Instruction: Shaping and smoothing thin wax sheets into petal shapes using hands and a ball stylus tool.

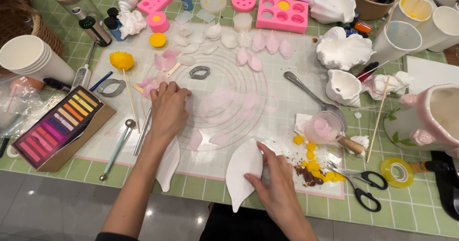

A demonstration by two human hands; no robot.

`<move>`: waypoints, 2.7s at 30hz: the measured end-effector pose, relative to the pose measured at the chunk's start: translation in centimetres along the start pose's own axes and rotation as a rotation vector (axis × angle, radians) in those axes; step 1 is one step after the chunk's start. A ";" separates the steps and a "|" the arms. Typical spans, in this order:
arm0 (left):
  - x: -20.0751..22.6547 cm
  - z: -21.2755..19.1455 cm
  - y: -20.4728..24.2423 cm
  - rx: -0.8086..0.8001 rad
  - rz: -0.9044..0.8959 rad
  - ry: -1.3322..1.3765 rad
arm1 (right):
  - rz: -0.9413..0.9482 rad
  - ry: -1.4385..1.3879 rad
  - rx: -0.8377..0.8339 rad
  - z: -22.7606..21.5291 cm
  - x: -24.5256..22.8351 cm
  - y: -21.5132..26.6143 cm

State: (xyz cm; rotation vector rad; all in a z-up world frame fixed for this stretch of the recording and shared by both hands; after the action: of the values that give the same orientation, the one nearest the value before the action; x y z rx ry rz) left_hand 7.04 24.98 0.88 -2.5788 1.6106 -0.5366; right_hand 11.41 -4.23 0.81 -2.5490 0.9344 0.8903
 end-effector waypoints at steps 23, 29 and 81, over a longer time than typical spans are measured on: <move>-2.3 0.0 -3.0 -0.323 -0.074 0.331 | 0.269 -0.607 -0.115 0.6 4.0 -1.2; 1.3 -1.4 -0.3 -0.285 -0.110 0.831 | 0.106 0.003 0.078 -2.1 2.3 -0.7; 11.7 12.8 14.4 -0.726 -0.675 1.370 | 0.775 -1.119 -0.041 7.6 7.3 6.0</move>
State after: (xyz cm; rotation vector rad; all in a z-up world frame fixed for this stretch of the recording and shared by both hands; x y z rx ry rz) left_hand 3.34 6.40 -11.36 -3.4900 0.9619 -2.6309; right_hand 8.37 -8.85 -9.97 -1.1878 1.4036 2.1640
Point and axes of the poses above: each hand's wrist, its own y-axis away from the middle knuckle, its own z-axis out of the palm, x = y × z, the point moved 9 cm from there along -y, towards the middle knuckle, and after that the axes turned 8 degrees about -x, right-handed, at the moved point
